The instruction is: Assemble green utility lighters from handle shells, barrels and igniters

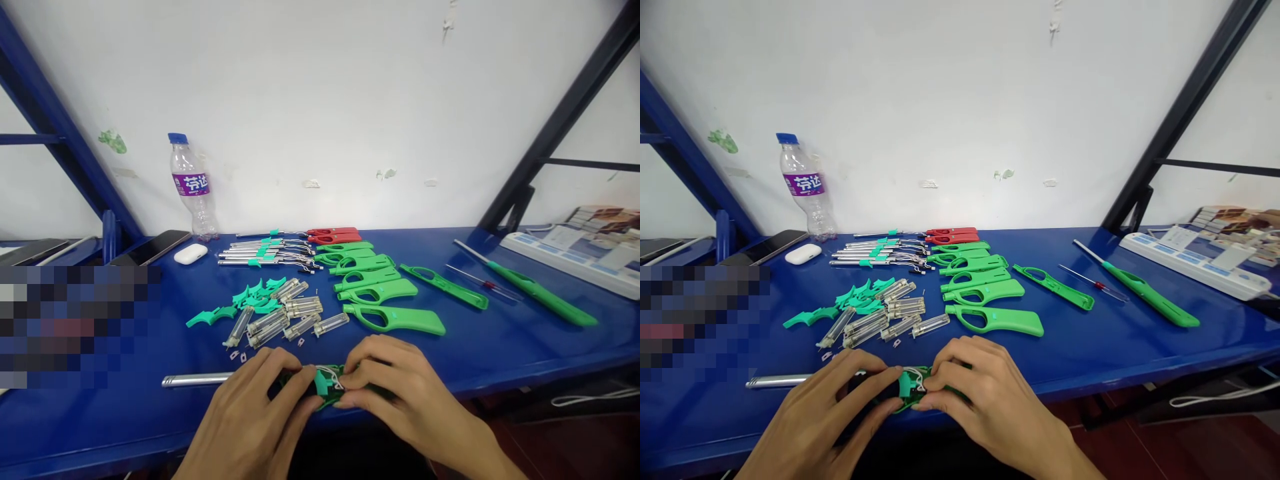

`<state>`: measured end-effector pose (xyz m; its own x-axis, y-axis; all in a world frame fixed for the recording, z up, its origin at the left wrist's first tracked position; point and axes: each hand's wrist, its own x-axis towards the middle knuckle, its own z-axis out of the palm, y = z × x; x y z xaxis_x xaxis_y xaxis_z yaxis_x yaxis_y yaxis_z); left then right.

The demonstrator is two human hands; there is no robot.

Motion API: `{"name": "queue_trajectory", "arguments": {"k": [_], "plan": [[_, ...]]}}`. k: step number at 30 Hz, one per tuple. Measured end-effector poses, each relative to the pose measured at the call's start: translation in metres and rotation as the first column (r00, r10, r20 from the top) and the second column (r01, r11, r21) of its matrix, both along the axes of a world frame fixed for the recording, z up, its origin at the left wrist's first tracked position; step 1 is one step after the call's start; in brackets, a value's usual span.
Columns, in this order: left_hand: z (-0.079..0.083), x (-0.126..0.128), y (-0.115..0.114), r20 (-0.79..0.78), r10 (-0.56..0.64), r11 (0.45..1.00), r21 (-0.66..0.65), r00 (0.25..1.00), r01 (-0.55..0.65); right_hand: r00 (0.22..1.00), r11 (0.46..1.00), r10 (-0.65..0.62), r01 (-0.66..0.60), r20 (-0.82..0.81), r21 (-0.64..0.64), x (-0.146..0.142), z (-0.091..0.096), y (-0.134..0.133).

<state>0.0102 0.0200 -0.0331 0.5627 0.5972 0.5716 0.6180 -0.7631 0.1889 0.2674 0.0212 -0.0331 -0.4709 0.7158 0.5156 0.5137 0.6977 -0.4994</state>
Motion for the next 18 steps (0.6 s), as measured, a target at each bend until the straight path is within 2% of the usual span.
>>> {"name": "queue_trajectory", "arguments": {"k": [9,14,18], "plan": [[0.0008,0.0011,0.0005,0.056,0.004,1.000,-0.003,0.998,-0.004,0.997,0.998,-0.027,0.030,-0.074,0.047,-0.0014,0.0000,-0.0004],[0.0002,0.0010,-0.0001,0.041,-0.018,1.000,-0.004,0.999,0.019,1.000,0.999,-0.017,0.018,-0.009,0.040,0.0001,0.0014,-0.0016],[-0.0005,-0.0004,-0.0012,0.024,-0.010,1.000,-0.028,1.000,0.010,0.999,0.997,0.036,-0.037,0.010,0.063,0.0009,0.0037,-0.0020]]}}
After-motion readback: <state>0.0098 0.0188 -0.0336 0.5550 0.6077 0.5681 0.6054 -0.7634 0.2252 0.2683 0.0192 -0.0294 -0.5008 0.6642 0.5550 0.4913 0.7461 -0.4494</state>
